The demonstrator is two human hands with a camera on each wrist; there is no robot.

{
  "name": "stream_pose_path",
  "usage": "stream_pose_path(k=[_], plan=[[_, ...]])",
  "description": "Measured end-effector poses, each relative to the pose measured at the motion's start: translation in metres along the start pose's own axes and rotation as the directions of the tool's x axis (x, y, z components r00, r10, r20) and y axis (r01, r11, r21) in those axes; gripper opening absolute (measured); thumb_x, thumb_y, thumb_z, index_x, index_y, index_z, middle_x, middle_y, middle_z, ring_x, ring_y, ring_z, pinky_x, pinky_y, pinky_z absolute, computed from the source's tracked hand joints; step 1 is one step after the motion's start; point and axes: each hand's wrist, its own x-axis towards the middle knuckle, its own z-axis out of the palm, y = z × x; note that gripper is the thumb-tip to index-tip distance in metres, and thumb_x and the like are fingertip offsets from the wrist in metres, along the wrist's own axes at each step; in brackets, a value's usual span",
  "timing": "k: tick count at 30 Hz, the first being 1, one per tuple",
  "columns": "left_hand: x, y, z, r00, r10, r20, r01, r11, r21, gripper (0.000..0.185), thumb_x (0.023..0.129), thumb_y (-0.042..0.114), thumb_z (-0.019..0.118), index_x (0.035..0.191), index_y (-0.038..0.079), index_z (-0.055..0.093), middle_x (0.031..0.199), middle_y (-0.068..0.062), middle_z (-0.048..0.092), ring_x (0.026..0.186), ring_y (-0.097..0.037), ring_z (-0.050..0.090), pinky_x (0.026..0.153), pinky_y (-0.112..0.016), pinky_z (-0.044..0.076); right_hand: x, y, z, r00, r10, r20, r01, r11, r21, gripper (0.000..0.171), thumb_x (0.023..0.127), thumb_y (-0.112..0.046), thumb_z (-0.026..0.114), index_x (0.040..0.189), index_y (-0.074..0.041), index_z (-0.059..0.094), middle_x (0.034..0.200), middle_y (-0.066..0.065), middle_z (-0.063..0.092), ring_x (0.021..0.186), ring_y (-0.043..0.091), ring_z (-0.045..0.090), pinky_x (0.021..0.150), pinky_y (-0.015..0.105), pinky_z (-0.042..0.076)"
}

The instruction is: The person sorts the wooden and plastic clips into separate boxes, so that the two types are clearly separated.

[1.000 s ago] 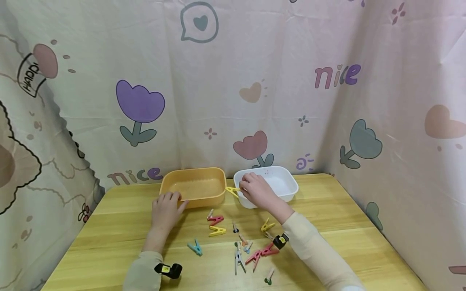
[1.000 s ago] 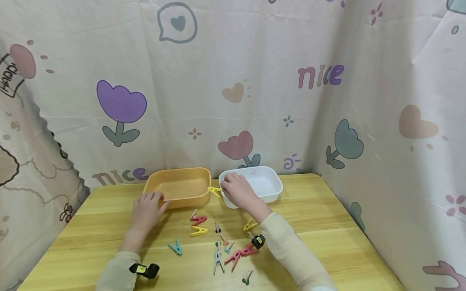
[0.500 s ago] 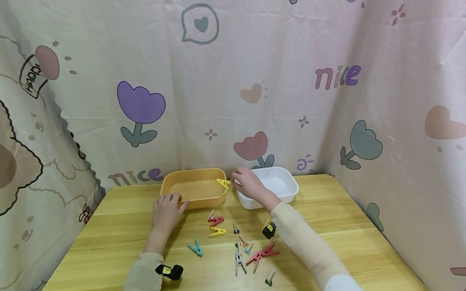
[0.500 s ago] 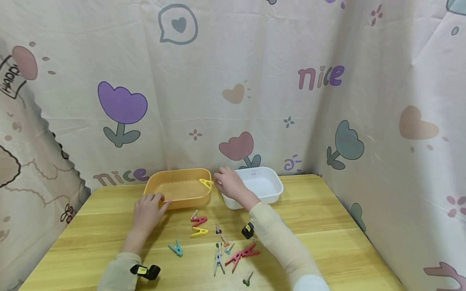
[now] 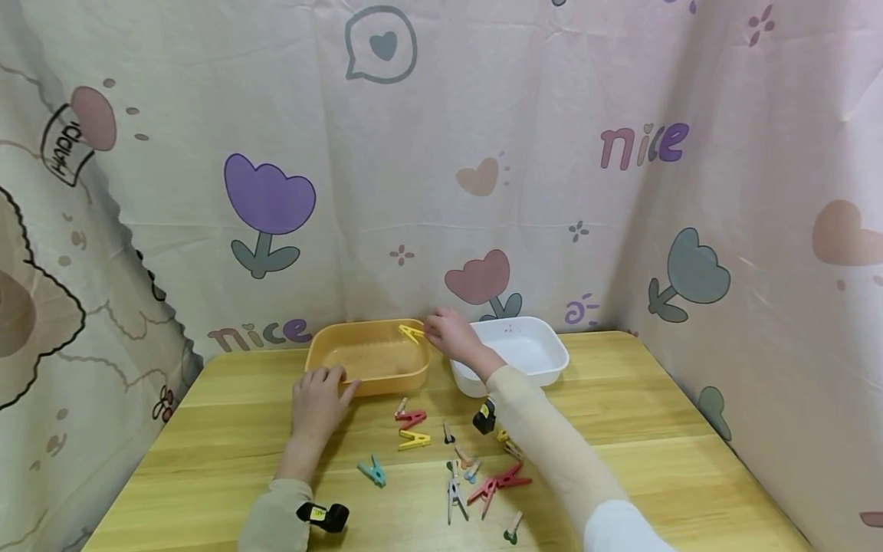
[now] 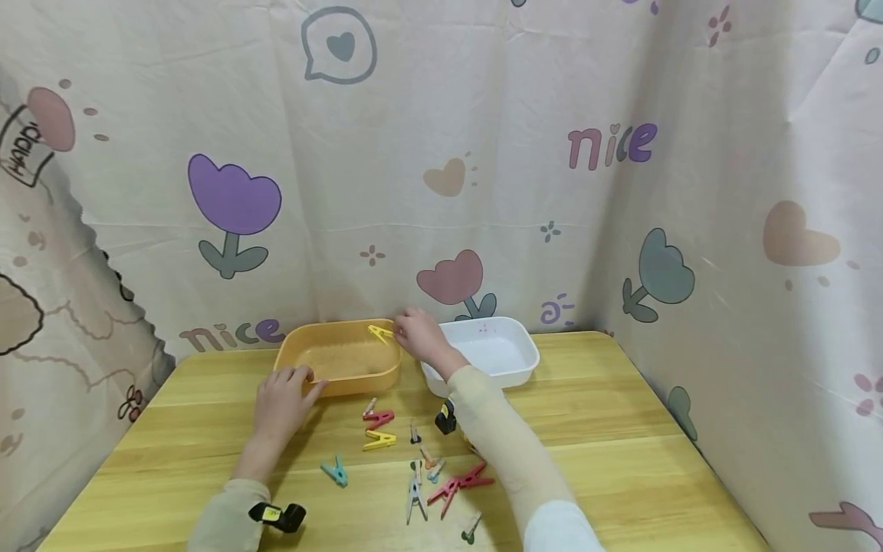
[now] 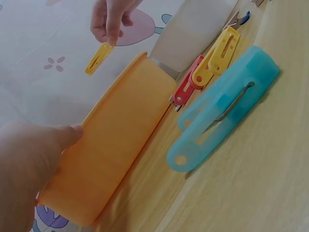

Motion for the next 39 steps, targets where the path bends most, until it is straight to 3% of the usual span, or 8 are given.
stream_pose_path(k=[16, 26, 39], plan=[[0.001, -0.001, 0.004, 1.0, -0.008, -0.019, 0.008, 1.0, -0.001, 0.032, 0.081, 0.035, 0.078, 0.087, 0.009, 0.061, 0.083, -0.014, 0.063, 0.082, -0.039, 0.058, 0.081, -0.054, 0.043, 0.035, 0.001, 0.016, 0.995, 0.086, 0.056, -0.089, 0.994, 0.056, 0.012, 0.094, -0.015, 0.061, 0.096, -0.007, 0.07, 0.098, 0.009, 0.061, 0.092, 0.022, 0.058, 0.086, 0.036, 0.049], [0.0, -0.001, 0.005, 1.0, -0.01, -0.019, 0.01, 1.0, -0.003, 0.033, 0.081, 0.036, 0.078, 0.088, 0.009, 0.061, 0.085, -0.014, 0.063, 0.085, -0.04, 0.058, 0.082, -0.054, 0.042, 0.039, -0.001, 0.026, 0.981, 0.172, 0.085, -0.177, 0.983, 0.049, 0.011, 0.095, -0.019, 0.062, 0.093, -0.01, 0.069, 0.097, 0.006, 0.056, 0.089, 0.019, 0.052, 0.082, 0.032, 0.048], [-0.001, 0.0, 0.003, 0.999, -0.003, -0.037, 0.004, 1.0, 0.001, 0.032, 0.081, 0.035, 0.078, 0.089, 0.008, 0.063, 0.085, -0.014, 0.063, 0.083, -0.039, 0.058, 0.081, -0.053, 0.043, 0.041, -0.005, 0.03, 0.98, 0.188, 0.058, -0.187, 0.982, -0.02, 0.013, 0.095, -0.019, 0.062, 0.096, -0.009, 0.07, 0.103, 0.008, 0.058, 0.096, 0.023, 0.055, 0.086, 0.036, 0.048]])
